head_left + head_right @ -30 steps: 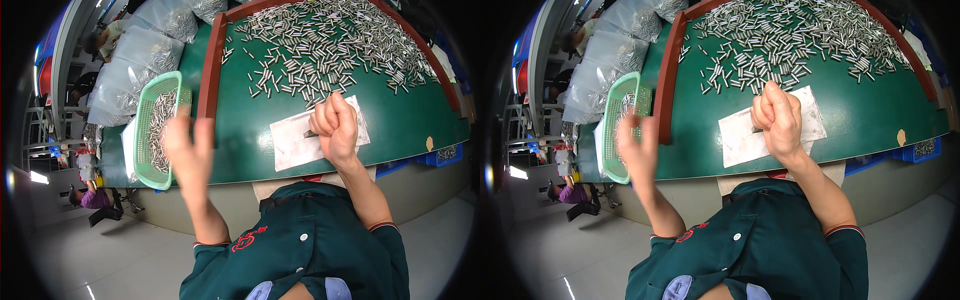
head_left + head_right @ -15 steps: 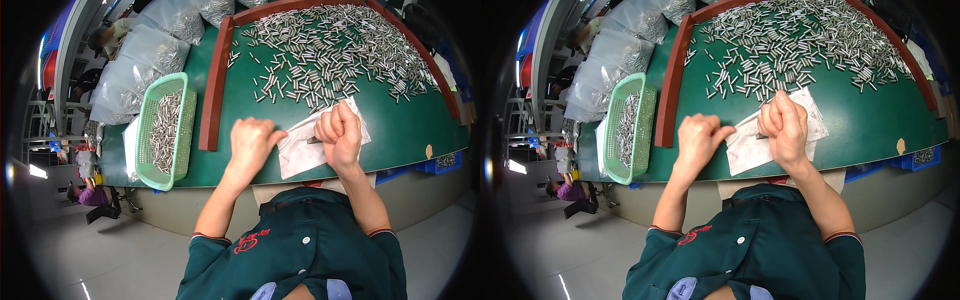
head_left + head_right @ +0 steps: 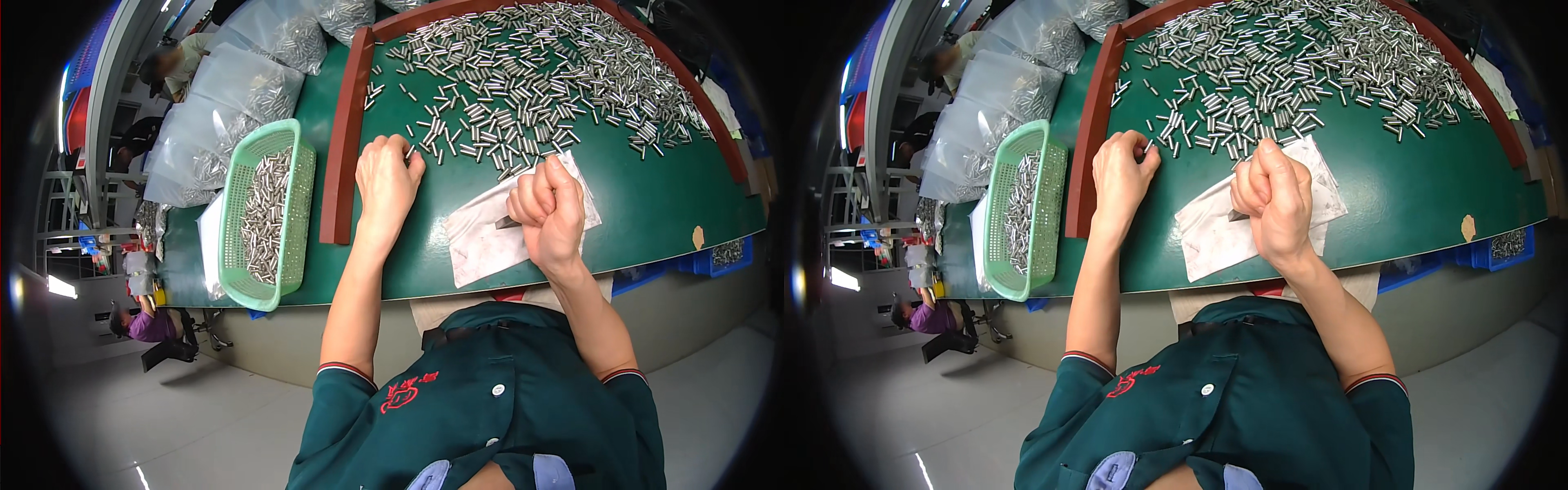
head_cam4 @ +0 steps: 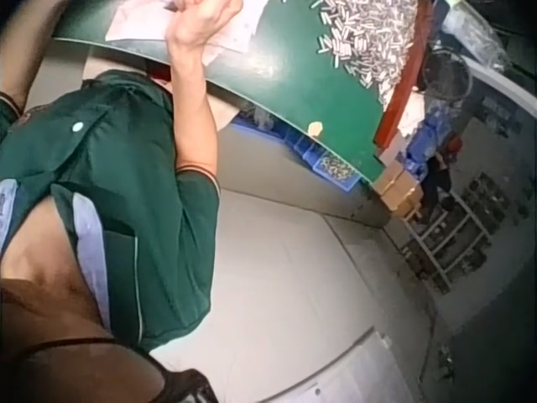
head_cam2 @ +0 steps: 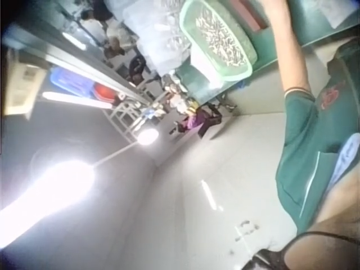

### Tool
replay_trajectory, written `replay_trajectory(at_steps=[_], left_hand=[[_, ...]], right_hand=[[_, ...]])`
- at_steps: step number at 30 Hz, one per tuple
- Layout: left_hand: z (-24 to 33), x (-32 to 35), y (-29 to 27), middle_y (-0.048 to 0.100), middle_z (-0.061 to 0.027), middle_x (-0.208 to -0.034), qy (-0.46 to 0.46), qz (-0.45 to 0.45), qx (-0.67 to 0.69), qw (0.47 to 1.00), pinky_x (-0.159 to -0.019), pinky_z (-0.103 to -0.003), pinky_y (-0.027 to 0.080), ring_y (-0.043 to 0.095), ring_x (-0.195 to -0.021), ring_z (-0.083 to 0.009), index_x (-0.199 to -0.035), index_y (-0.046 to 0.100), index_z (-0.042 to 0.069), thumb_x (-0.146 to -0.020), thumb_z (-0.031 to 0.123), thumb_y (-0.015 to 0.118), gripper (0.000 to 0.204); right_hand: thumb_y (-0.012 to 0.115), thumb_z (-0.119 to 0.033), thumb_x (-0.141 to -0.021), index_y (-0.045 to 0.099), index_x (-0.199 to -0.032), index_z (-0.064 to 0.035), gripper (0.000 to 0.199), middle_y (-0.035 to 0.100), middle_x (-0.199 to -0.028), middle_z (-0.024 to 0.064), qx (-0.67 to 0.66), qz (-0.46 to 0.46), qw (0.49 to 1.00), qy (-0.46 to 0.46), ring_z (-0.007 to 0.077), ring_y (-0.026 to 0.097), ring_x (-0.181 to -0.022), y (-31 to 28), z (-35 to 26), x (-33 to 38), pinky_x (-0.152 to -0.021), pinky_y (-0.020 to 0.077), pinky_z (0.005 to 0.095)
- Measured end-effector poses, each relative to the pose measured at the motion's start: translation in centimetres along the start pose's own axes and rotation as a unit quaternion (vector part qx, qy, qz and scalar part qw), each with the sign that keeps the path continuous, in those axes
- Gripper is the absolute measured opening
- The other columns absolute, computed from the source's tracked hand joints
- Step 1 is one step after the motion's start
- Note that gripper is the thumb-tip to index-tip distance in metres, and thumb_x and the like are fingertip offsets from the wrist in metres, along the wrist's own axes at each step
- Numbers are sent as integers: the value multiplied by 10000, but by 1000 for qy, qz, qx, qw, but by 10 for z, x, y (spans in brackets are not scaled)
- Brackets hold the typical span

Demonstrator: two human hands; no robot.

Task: The recorder is using a tool to inspect or clean small metal pins or electronic components on a workbench.

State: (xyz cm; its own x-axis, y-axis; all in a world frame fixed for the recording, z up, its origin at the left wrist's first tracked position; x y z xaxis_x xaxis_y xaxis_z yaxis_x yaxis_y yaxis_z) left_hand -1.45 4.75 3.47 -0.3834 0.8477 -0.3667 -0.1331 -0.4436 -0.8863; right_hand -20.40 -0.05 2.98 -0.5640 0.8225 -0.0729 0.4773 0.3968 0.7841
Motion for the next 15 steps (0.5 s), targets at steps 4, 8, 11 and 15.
replay_trajectory(at_steps=[4, 8, 11, 15], left_hand=[[9, 5, 1, 499, -134, -669, 91, 48, -80, 991, -583, -394, 432, 510, -655, -291, -647, 536, -3, -658, 62, 605, 95], [10, 7, -2, 491, -118, -661, 129, 46, -123, 983, -562, -371, 428, 513, -659, -269, -617, 513, 12, -659, 59, 601, 108], [6, 5, -5, 493, -115, -656, 133, 35, -131, 982, -566, -377, 420, 511, -649, -272, -628, 501, 22, -671, 63, 595, 111], [36, 18, -14, 504, -126, -652, 130, -24, 51, 990, -576, -395, 400, 509, -639, -296, -659, 521, 9, -677, 45, 584, 75]], right_hand=[[320, -234, -927, 271, -519, -105, 430, 254, -429, -12, -2, 1, 1000, -4, 73, 171, -396, -2, 0, 0, -388, 172, 236], [331, -235, -925, 272, -521, -101, 429, 255, -432, -15, -8, -9, 1000, -5, 66, 172, -395, 0, 1, -2, -383, 163, 233], [333, -237, -924, 274, -522, -100, 429, 259, -433, -16, -5, -11, 1000, -10, 64, 170, -395, 1, 1, -2, -380, 159, 231], [337, -238, -921, 273, -523, -100, 426, 258, -435, -16, -4, 4, 1000, -18, 63, 171, -396, -6, 1, -2, -380, 160, 230]])
Point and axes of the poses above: each hand's wrist, its own x-axis away from the middle knuckle, its own y-axis out of the palm, z = x × y, the point moved 4 cm from there along -x, towards the middle knuckle
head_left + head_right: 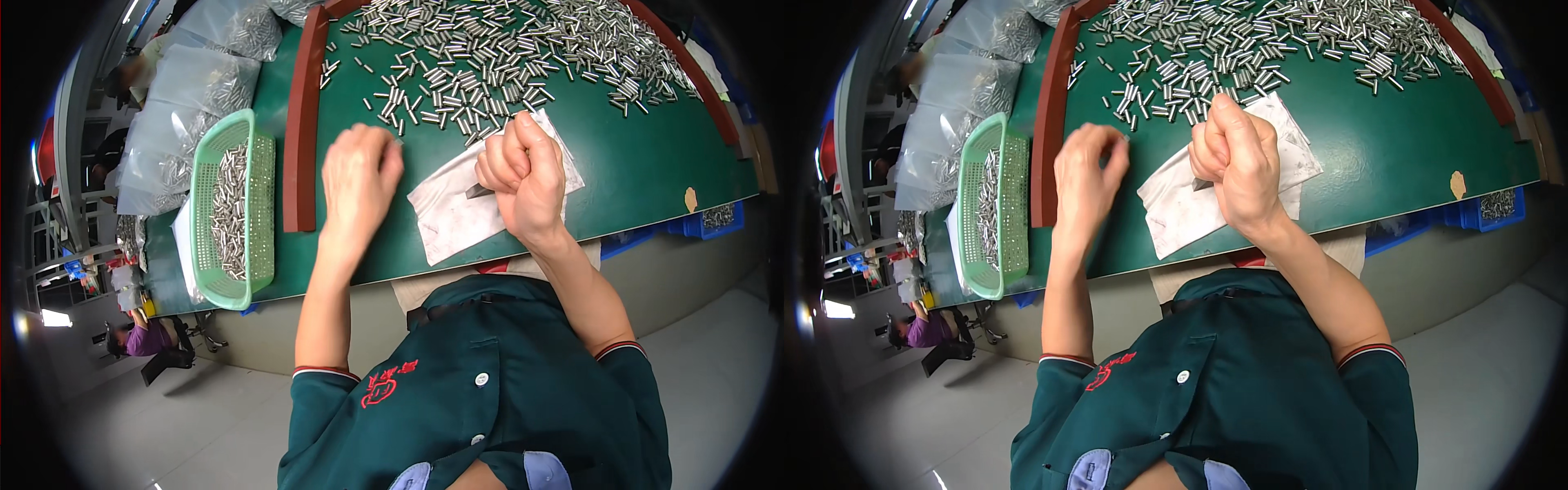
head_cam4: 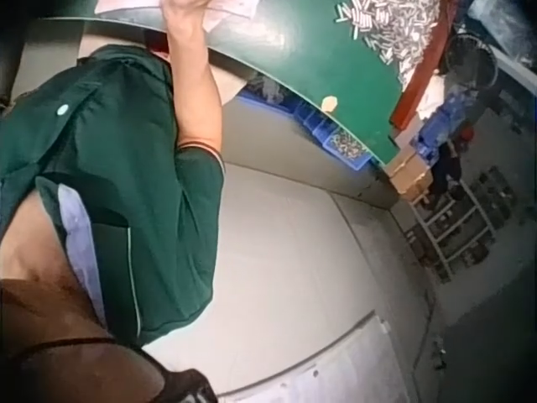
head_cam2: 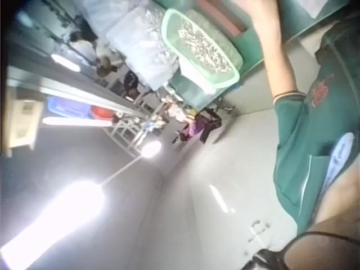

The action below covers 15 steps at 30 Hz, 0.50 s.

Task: The recorder is using a tool to inspect or clean small metal pins or electronic components on a workbench.

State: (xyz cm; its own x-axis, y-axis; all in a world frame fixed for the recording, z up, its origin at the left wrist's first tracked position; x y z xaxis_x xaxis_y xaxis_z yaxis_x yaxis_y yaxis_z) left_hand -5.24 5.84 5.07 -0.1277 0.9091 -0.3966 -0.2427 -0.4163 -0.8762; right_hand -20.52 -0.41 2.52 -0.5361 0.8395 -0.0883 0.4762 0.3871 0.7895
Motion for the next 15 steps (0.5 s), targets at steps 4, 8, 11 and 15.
replay_trajectory(at_steps=[4, 8, 11, 15], left_hand=[[52, 26, 5, 512, -96, -695, 22, -108, 165, 980, -580, -371, 402, 498, -676, -271, -729, 573, 24, -669, 46, 606, 72], [58, 34, 12, 510, -92, -748, -17, -93, 171, 981, -586, -353, 406, 484, -673, -260, -762, 584, 12, -638, 17, 647, 140], [58, 38, 12, 513, -89, -762, -41, -70, 153, 985, -589, -346, 408, 486, -675, -254, -772, 588, 13, -636, 15, 655, 152], [58, 40, 14, 510, -80, -755, -38, -49, 128, 990, -583, -340, 408, 480, -671, -246, -778, 597, 19, -633, 19, 664, 159]], right_hand=[[335, -242, -920, 278, -522, -99, 426, 262, -436, -16, -1, -4, 1000, 5, 65, 177, -396, 2, 1, 2, -382, 166, 230], [286, -258, -917, 264, -524, -125, 415, 232, -416, -27, 24, -4, 1000, 4, 75, 141, -387, 3, -1, 3, -395, 159, 240], [275, -284, -914, 251, -514, -137, 427, 228, -417, -36, 3, 16, 1000, -20, 75, 127, -395, 0, -5, 3, -413, 164, 243], [276, -285, -913, 251, -513, -140, 427, 225, -417, -38, -10, 22, 1000, -17, 77, 125, -397, -4, -5, 4, -413, 163, 243]])
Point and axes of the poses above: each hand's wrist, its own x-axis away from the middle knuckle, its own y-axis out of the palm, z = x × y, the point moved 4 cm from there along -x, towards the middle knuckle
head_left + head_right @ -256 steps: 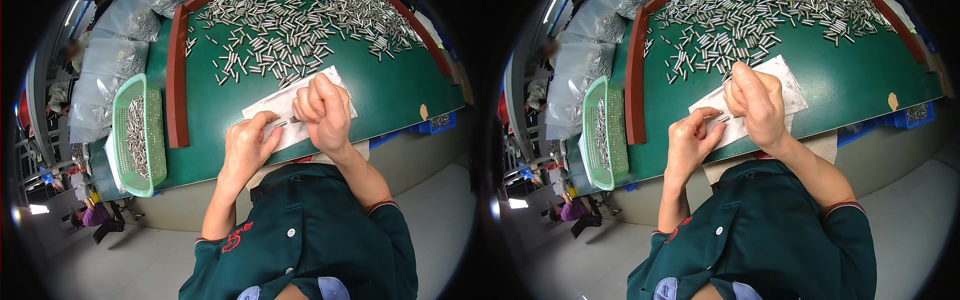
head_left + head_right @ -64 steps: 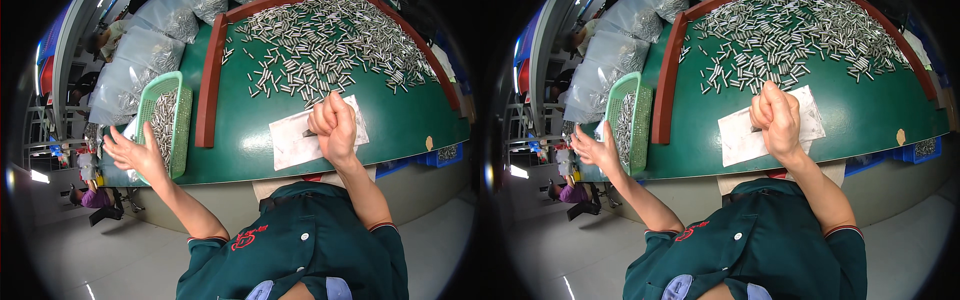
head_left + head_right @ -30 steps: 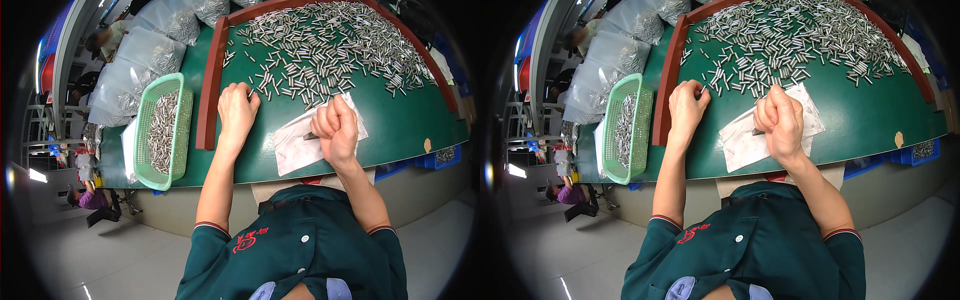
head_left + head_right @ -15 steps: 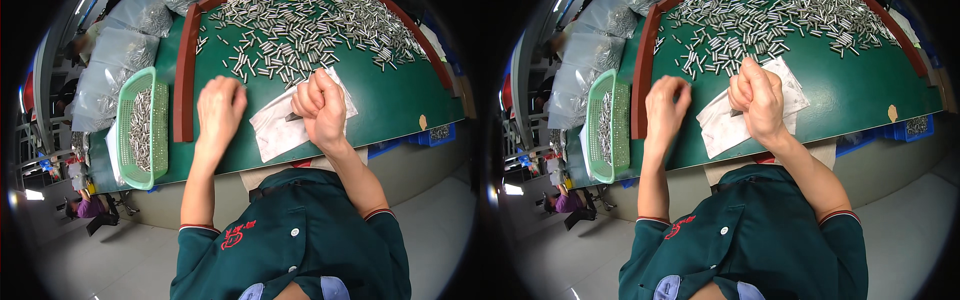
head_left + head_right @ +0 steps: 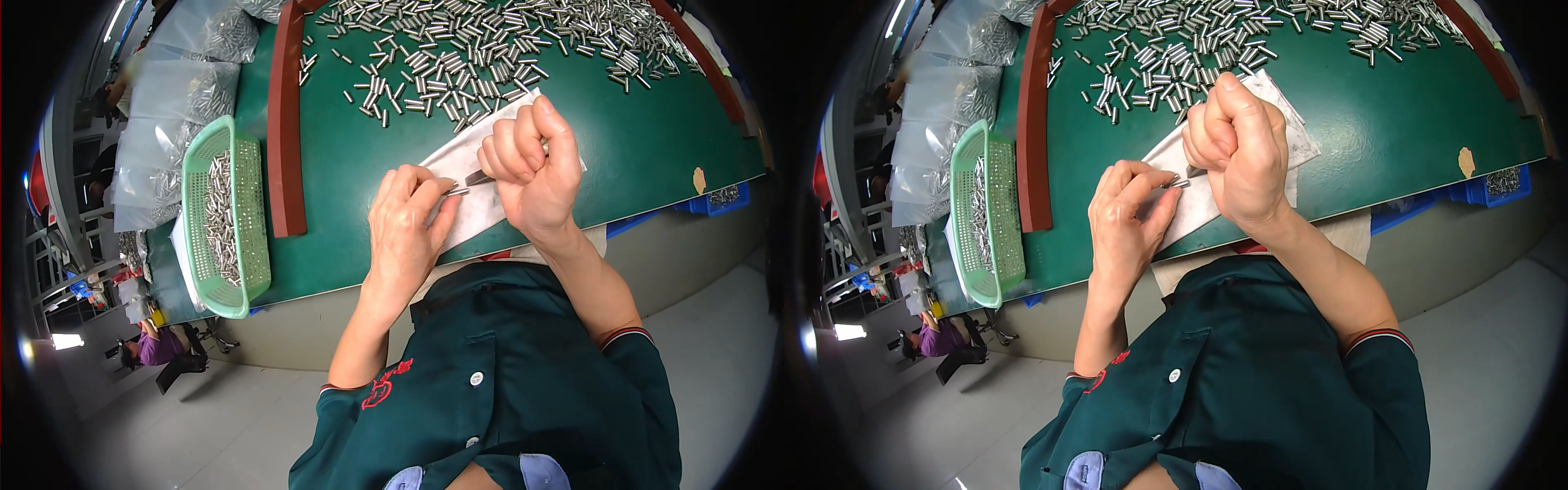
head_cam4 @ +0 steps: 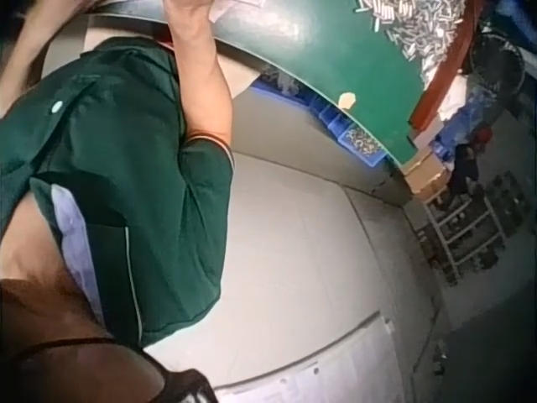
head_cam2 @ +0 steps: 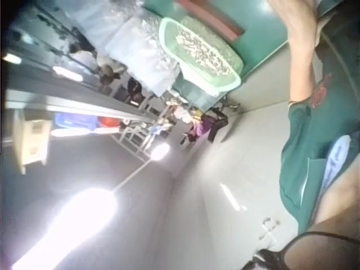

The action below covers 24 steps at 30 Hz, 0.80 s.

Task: The recorder is using a tool to inspect or clean small metal pins or electronic components on a workbench.

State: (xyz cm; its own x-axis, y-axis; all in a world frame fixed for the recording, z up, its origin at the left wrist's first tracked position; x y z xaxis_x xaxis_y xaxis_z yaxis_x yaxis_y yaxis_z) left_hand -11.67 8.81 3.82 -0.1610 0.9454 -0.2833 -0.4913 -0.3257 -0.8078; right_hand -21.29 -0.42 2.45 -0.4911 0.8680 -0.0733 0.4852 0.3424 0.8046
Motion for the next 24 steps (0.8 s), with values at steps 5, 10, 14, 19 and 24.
replay_trajectory(at_steps=[5, 10, 14, 19, 24], left_hand=[[0, 0, 2, 506, -71, -749, 1, 16, -2, 1000, -573, -335, 404, 472, -660, -238, -779, 607, 30, -632, 19, 664, 159], [0, -1, 2, 501, -62, -743, -6, 19, -4, 1000, -569, -325, 402, 464, -651, -228, -778, 614, 35, -627, 18, 665, 160], [-2, 0, 1, 529, -61, -750, -14, 14, -9, 1000, -579, -294, 408, 499, -670, -207, -770, 617, 37, -626, 22, 668, 154], [0, -2, 0, 531, -59, -756, -2, 10, -21, 1000, -568, -289, 407, 499, -670, -203, -776, 621, 40, -627, 24, 675, 158], [0, -2, 1, 533, -57, -759, -3, 11, -18, 1000, -564, -286, 405, 499, -663, -198, -780, 626, 41, -629, 18, 676, 161]], right_hand=[[316, -249, -915, 267, -512, -109, 429, 260, -428, -14, -45, -13, 999, 8, 71, 161, -397, -1, -2, 0, -386, 169, 236], [319, -244, -914, 271, -507, -110, 431, 259, -423, -18, -57, -11, 998, 24, 68, 171, -391, -2, -2, -1, -383, 167, 232], [288, -262, -903, 251, -503, -139, 420, 232, -408, -35, -9, -17, 999, 37, 75, 129, -394, 1, -1, 0, -402, 160, 242], [285, -262, -904, 250, -501, -140, 422, 229, -407, -40, -4, -27, 999, 42, 71, 126, -397, 2, 0, 0, -403, 159, 239], [283, -267, -906, 247, -500, -143, 425, 223, -411, -46, -4, -38, 998, 49, 70, 122, -401, 3, 0, 0, -406, 158, 238]])
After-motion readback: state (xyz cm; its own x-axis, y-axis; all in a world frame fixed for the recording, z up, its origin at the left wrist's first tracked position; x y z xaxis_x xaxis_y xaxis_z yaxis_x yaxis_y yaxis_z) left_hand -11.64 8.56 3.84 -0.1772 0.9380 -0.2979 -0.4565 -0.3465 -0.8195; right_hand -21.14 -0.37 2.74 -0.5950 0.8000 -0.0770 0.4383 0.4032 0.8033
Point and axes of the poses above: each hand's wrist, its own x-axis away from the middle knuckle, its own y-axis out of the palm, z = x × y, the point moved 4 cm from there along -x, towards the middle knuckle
